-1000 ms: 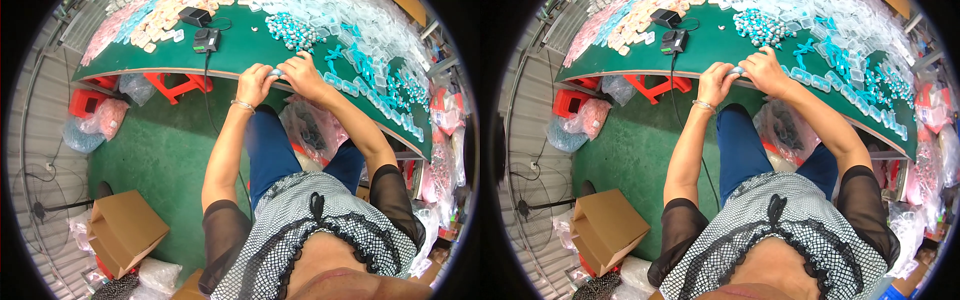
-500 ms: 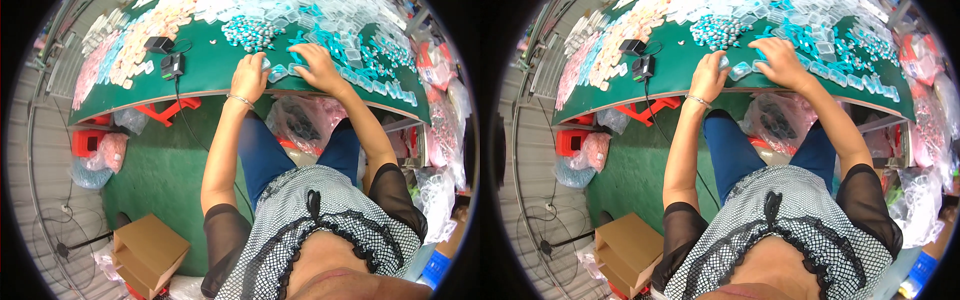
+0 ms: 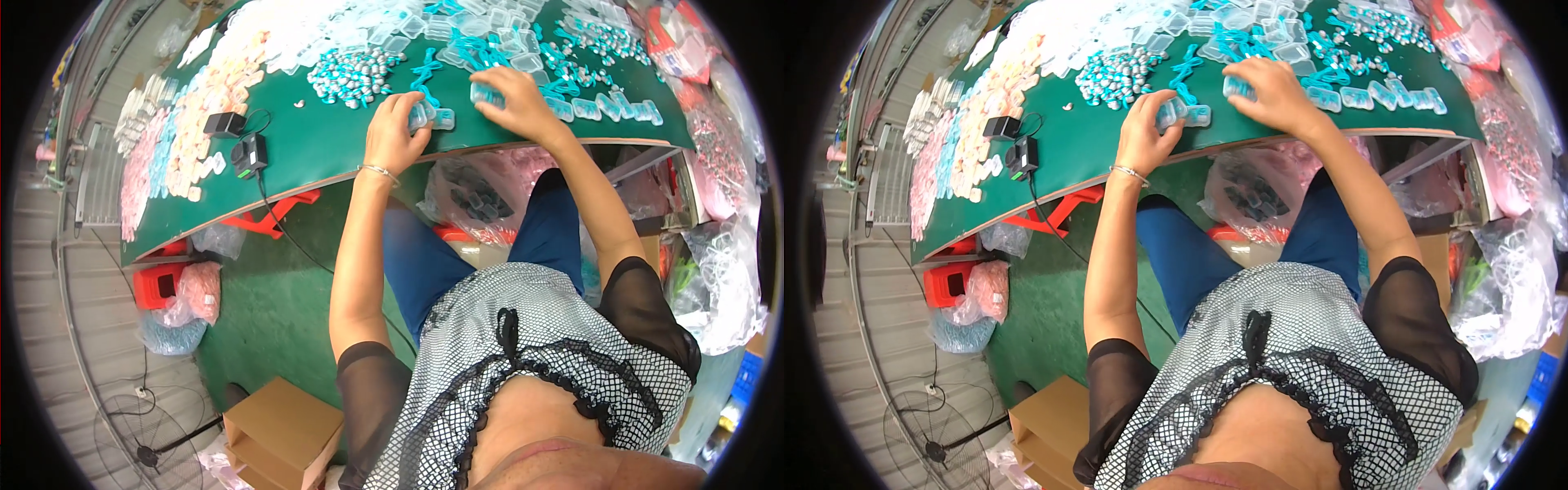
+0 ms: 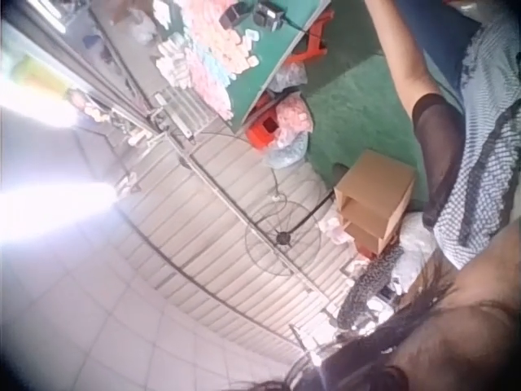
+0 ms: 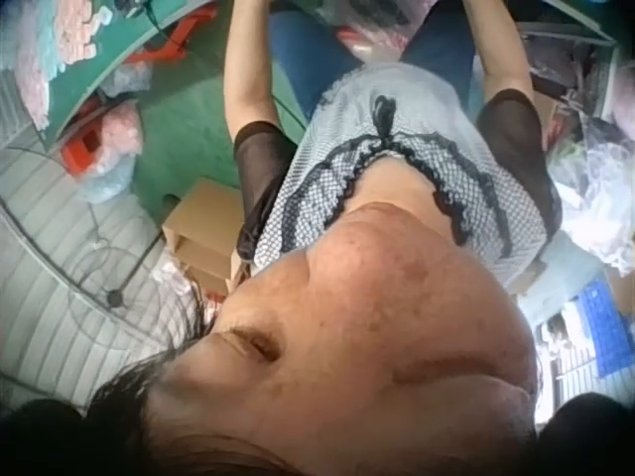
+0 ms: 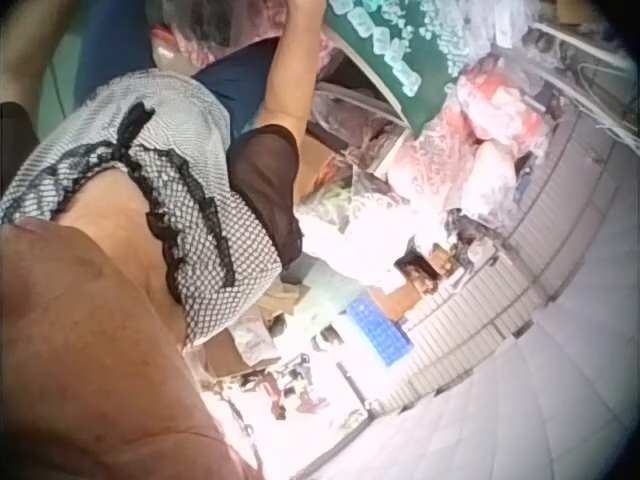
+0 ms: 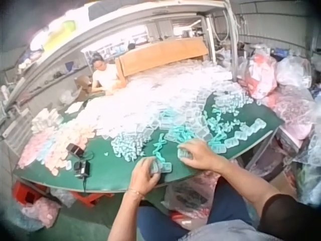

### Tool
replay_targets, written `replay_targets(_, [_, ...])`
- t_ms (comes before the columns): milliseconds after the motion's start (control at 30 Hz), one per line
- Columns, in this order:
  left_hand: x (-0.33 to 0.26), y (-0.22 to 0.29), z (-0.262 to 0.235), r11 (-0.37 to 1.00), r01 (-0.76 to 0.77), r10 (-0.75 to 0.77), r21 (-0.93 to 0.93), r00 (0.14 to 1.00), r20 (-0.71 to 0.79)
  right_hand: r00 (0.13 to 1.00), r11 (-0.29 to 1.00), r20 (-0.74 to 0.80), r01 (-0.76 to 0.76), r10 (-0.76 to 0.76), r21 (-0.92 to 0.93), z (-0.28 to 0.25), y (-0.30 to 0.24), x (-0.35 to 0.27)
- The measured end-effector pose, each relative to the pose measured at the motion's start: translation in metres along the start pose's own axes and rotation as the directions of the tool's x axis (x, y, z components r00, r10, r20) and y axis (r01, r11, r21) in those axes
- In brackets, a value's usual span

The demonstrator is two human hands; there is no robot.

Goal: Packing small blue plastic components into clear plastic storage boxes.

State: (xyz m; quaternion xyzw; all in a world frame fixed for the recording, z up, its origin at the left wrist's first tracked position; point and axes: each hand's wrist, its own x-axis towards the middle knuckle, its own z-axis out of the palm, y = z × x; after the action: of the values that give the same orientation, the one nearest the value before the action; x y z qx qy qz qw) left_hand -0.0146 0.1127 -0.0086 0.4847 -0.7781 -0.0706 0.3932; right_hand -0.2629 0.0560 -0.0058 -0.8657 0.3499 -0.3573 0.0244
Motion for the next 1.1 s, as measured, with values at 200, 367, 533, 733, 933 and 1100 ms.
replay_targets(200, [0.014,0.009,0.002,0.993,-0.014,-0.012,0.116,0.975,0.221,0.996,0.999,0.078,0.045,-0.045,-0.001,0.0,0.03,-0.016])
replay_targets(367, [0.025,0.018,0.005,0.966,0.014,-0.099,0.259,0.942,0.32,0.988,0.993,0.144,0.062,-0.047,-0.097,0.014,0.026,-0.009])
replay_targets(533, [-0.008,0.028,0.013,0.993,0.115,-0.116,0.015,0.988,0.101,0.986,0.985,-0.02,0.165,-0.167,-0.055,-0.002,-0.006,-0.016])
replay_targets(733, [-0.083,0.033,0.049,0.592,0.617,-0.395,-0.52,0.783,0.48,0.922,0.858,0.385,-0.228,0.039,0.46,0.003,-0.036,-0.104])
replay_targets(933, [-0.153,-0.055,0.209,0.801,0.599,-0.488,-0.008,0.661,0.57,0.673,0.84,0.688,-0.514,0.27,0.173,0.154,0.051,-0.227])
replay_targets(1100, [-0.168,-0.054,0.276,0.745,0.541,-0.639,0.391,0.409,0.651,0.348,0.769,0.782,-0.589,0.518,-0.247,0.208,0.041,-0.23])
